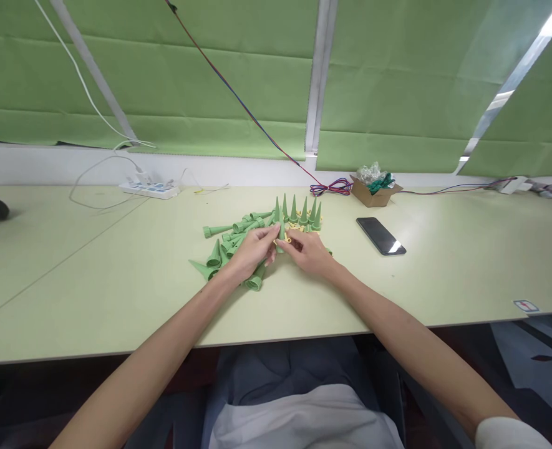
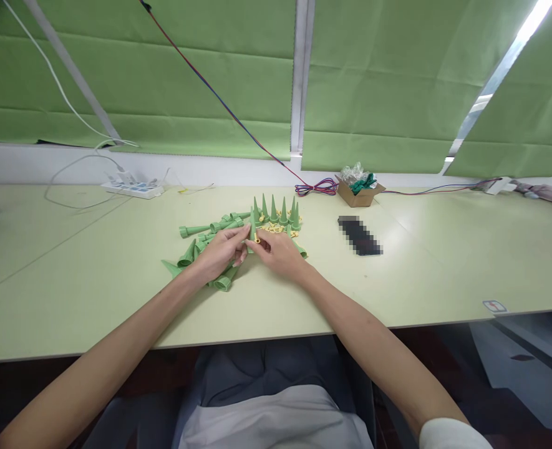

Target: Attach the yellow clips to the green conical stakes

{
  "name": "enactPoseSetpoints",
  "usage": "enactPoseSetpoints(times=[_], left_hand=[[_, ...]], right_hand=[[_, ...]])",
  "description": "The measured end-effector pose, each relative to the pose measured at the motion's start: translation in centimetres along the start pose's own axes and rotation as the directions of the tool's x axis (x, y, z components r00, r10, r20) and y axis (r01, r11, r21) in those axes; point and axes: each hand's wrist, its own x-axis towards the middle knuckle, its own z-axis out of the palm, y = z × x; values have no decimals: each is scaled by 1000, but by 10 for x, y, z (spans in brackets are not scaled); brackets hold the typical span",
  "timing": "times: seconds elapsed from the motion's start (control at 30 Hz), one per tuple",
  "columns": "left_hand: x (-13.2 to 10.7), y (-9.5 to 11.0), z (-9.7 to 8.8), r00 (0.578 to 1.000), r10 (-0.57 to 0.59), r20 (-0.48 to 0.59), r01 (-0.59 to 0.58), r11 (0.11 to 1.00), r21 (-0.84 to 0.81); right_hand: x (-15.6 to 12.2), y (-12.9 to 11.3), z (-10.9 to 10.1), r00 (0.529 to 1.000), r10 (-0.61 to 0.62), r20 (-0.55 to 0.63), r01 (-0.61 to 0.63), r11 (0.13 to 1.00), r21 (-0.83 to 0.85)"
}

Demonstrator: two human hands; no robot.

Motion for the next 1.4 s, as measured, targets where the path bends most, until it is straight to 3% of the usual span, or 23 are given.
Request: enactPoseSetpoints(times=[0.73, 1.4], left_hand=[[1, -2, 1, 998, 17, 68, -18, 1000, 12], [0, -1, 4, 999, 1, 40, -1, 1000, 1]], right_hand=[[-4, 3, 5, 1000, 24, -2, -24, 1000, -19], [-3, 4, 5, 1000, 24, 4, -24, 1000, -19]])
